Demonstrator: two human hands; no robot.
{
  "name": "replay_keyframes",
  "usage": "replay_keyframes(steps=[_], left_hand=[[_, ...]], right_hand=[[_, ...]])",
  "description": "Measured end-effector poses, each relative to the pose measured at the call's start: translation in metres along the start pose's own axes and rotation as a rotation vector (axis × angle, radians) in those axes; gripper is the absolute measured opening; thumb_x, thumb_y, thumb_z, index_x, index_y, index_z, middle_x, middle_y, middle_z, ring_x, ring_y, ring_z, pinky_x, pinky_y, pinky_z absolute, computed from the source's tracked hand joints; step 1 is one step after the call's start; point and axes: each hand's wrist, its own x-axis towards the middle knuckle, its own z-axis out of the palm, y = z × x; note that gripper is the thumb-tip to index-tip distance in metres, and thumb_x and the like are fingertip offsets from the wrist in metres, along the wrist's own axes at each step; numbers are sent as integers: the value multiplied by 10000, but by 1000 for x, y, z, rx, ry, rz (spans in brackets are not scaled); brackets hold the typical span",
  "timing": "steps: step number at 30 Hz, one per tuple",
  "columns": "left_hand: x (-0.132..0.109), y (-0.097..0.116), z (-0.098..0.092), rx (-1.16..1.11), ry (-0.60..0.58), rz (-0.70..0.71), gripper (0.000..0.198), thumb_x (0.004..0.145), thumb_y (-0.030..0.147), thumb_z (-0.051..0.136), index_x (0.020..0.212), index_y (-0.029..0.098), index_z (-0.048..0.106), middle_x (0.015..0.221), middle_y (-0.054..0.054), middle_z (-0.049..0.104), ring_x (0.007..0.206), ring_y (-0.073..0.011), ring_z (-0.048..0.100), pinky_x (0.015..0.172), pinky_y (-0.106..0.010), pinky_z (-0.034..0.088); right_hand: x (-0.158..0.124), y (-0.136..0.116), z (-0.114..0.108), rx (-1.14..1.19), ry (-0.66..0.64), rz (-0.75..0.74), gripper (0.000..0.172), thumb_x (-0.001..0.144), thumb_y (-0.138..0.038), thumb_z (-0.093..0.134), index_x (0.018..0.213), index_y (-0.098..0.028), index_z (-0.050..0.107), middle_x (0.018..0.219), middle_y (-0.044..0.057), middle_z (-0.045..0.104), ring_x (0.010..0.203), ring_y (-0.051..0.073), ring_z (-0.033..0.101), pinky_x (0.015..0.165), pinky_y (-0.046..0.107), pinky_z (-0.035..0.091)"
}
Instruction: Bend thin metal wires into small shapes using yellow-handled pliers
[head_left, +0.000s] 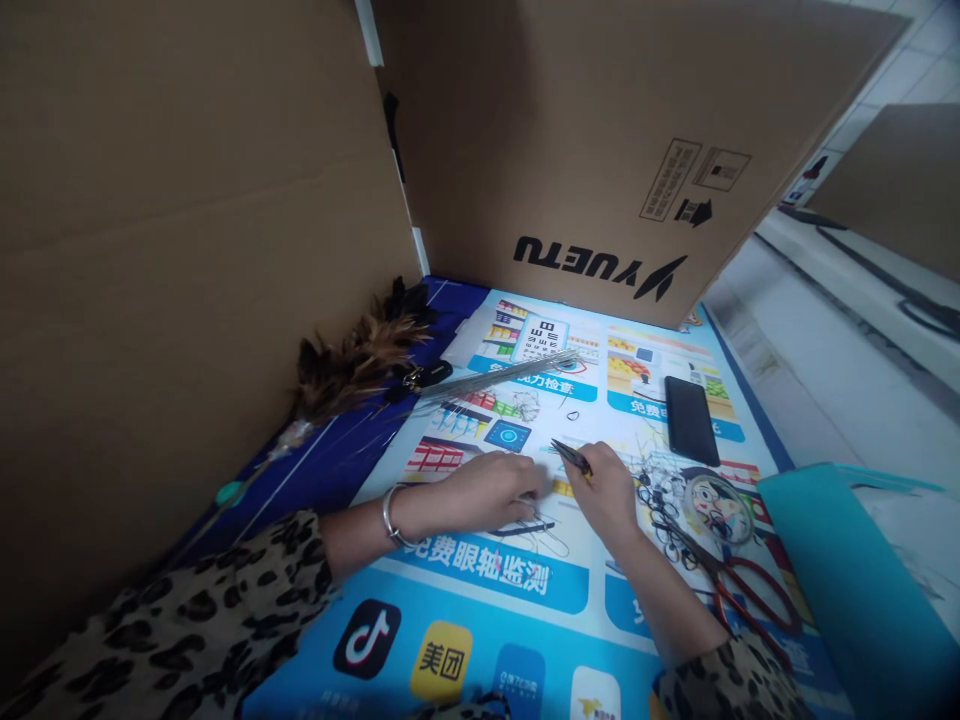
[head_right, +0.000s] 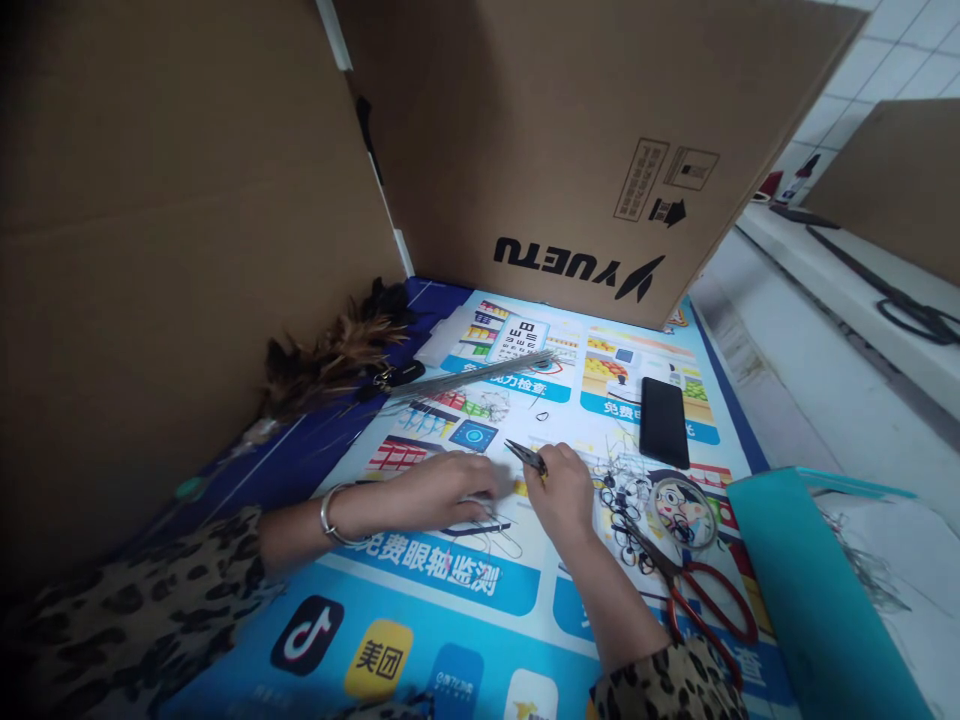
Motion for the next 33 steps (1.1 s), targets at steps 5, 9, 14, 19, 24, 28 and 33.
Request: replay_keyframes(steps=[5, 9, 14, 19, 24, 28, 33], left_hand=[[-2, 1, 3, 122, -51, 29, 128, 748, 214, 588, 874, 195, 591, 866, -31, 612, 814, -186, 571, 705, -267, 399], [-4, 4, 9, 166, -36, 31, 104, 754, 183, 556, 856, 181, 569, 850, -43, 607, 808, -193, 568, 711, -283, 407], [-4, 4, 15, 172, -12, 12, 85, 753, 195, 547, 835, 174, 550, 823, -47, 607, 771, -193, 567, 684, -281, 407], [-2, -1, 13, 60, -63, -38, 65, 743, 165, 536, 792, 190, 569, 808, -18, 626, 753, -178, 580, 639, -243, 387], [0, -1, 3, -76, -48, -31, 170, 808, 195, 479, 922, 222, 604, 890, -10, 646, 818, -165, 590, 698, -228, 401], [0, 2, 0, -134, -44, 1, 208, 809, 194, 489, 969, 226, 618, 939, -15, 653, 871, -167, 589, 743, -227, 403], [0, 6, -1, -222, -46, -191, 255, 722, 281, 623, 960, 201, 578, 732, 13, 637, 661, -135, 573, 560, -186, 367]], right_hand=[[0, 2, 2, -1, 0, -2, 138, 803, -277, 465, 716, -187, 523, 732, 13, 487, 726, 139, 463, 635, 224, 312], [0, 3, 3, -5, 8, -14, 125, 796, -267, 468, 729, -188, 536, 727, 12, 486, 727, 140, 464, 636, 226, 313], [0, 2, 3, 0, 5, -14, 121, 797, -255, 465, 728, -187, 537, 726, 13, 486, 728, 142, 464, 636, 228, 313], [0, 1, 2, -2, -13, -13, 120, 797, -262, 469, 722, -188, 527, 727, 13, 487, 725, 141, 464, 634, 226, 310], [-1, 1, 1, -8, -17, -19, 130, 803, -269, 461, 721, -186, 519, 734, 16, 488, 731, 144, 464, 639, 227, 310], [-1, 1, 1, -5, -22, -19, 130, 805, -271, 458, 727, -186, 518, 737, 17, 490, 735, 145, 464, 643, 228, 310], [0, 2, 2, 3, -28, -8, 126, 801, -272, 467, 714, -190, 508, 740, 14, 486, 734, 145, 461, 634, 228, 306]])
